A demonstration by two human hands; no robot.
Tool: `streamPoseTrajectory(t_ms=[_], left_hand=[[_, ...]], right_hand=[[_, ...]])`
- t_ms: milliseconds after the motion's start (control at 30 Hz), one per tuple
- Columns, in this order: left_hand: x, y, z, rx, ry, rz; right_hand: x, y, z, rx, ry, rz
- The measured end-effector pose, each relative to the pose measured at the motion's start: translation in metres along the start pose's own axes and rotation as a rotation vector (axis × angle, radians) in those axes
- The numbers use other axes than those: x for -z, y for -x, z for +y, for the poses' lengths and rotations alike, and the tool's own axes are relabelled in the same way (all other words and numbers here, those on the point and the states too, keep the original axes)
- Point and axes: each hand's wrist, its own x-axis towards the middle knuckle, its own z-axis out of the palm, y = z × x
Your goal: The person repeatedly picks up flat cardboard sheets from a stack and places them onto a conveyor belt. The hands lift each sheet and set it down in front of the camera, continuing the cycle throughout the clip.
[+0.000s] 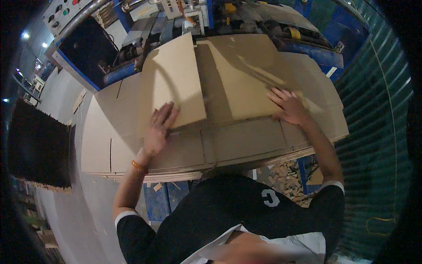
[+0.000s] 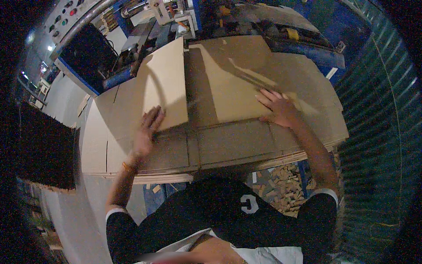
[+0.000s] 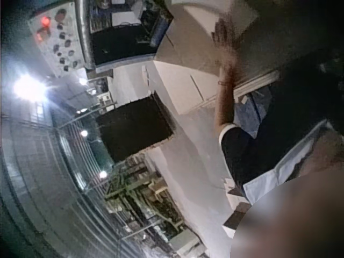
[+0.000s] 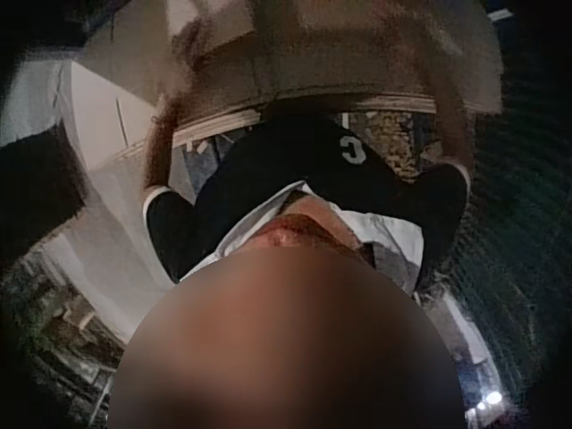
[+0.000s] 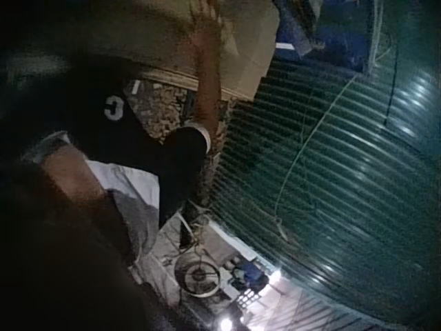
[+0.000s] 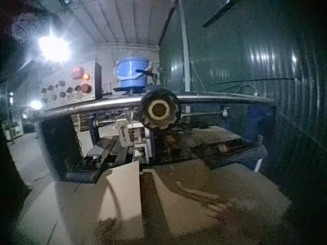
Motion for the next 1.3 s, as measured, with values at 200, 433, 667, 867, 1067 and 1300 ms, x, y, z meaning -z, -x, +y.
streamPoseTrajectory(t_ms=[200,433,667,867,1067,1300], left_hand=[[-0.023,-0.051,-0.060,-0.002,0.043,0.214],[-0.061,-0.130,-0.103,0.380,-0.206,0.282],[-0.007,0.015,-0.148,0.545,-0.171,0.551],[-0.013,0.235,-0.221,1.080,-0.199,0.945],[-0.008,0.277,-0.220,1.577,0.069,0.746],[0.026,0.227,-0.158,1.534,-0.258,0.814]], right_hand=[[-0.025,-0.056,0.021,0.072,-0.088,0.068],[-0.042,-0.130,0.030,-0.291,-0.366,0.278],[-0.001,0.020,0.018,-0.580,-0.319,0.351],[-0.048,0.143,0.023,-1.320,-0.022,0.552],[-0.068,0.141,0.035,-1.175,-0.502,1.093],[-0.018,0.093,0.053,-0.694,-1.049,2.039]])
